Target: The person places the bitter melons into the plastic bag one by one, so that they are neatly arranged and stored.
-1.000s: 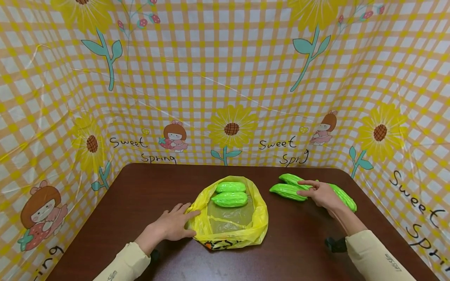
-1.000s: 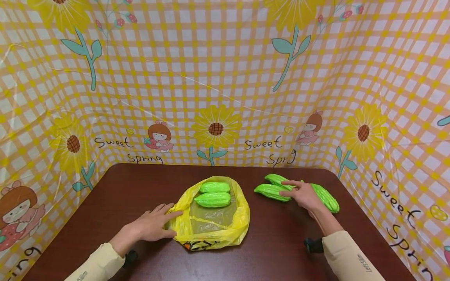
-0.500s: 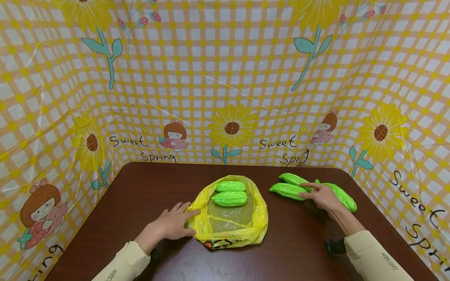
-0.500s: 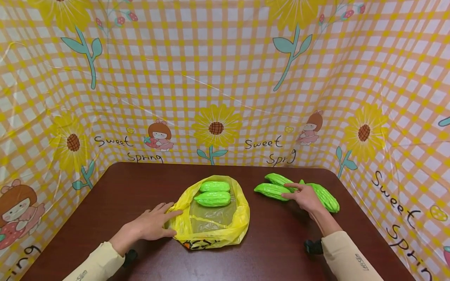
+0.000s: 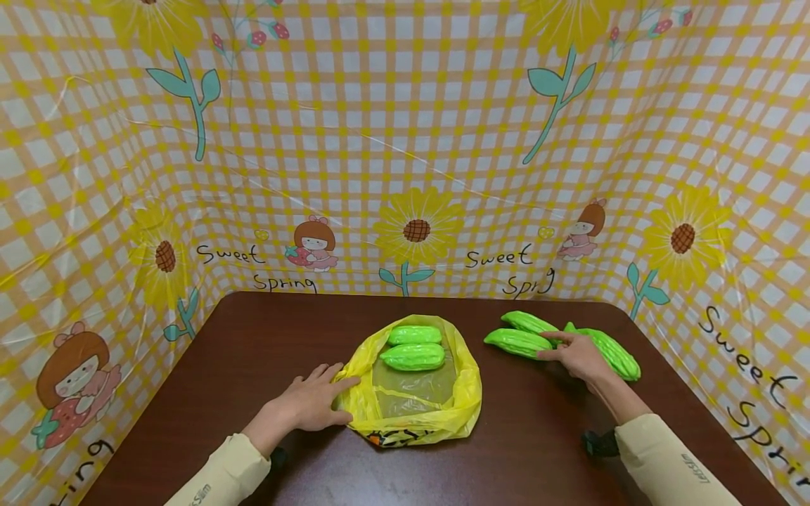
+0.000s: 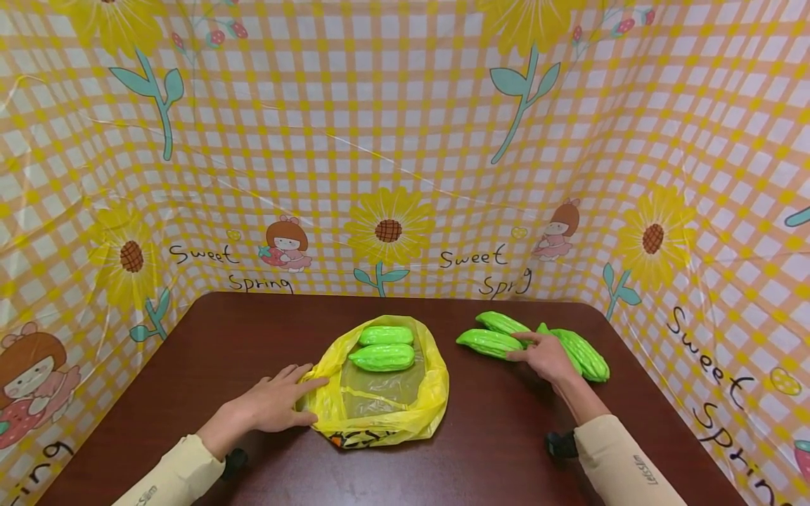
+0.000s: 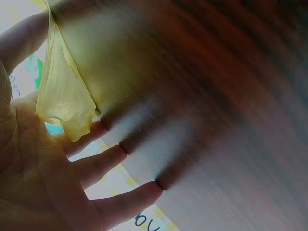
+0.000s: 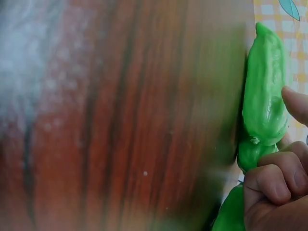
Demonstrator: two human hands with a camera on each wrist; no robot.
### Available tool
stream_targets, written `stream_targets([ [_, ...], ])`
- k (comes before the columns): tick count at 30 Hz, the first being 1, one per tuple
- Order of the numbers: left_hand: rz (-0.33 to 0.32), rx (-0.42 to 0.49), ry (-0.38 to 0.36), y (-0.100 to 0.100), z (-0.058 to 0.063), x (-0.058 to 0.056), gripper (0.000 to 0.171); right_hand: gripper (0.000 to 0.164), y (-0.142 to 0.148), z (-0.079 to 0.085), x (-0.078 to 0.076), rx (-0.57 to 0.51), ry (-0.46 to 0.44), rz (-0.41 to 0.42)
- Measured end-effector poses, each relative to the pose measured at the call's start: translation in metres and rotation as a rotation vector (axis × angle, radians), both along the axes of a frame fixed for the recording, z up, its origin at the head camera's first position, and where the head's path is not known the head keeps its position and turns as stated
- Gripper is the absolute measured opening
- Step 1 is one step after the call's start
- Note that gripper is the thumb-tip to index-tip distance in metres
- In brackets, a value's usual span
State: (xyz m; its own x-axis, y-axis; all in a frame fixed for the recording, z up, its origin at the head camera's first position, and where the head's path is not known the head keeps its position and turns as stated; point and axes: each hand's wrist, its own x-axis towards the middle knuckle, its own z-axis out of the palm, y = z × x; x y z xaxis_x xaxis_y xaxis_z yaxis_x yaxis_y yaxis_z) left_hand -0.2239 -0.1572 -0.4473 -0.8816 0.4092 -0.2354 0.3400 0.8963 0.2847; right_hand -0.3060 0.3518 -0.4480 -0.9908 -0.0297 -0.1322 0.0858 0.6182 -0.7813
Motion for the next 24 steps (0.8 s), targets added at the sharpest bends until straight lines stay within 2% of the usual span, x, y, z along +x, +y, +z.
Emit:
stream_targets([
  [14, -0.005, -0.003, 0.006, -0.0007, -0.0025, -0.0010, 0.067, 0.048, -0.0068, -0.0039, 0.0003, 0.080, 0.007, 0.024],
  [24, -0.001, -0.001, -0.007, -0.0005, -0.0026, -0.0012, 0.067, 0.047, -0.0059, -0.0011, 0.0033, 0.091, 0.013, 0.054],
])
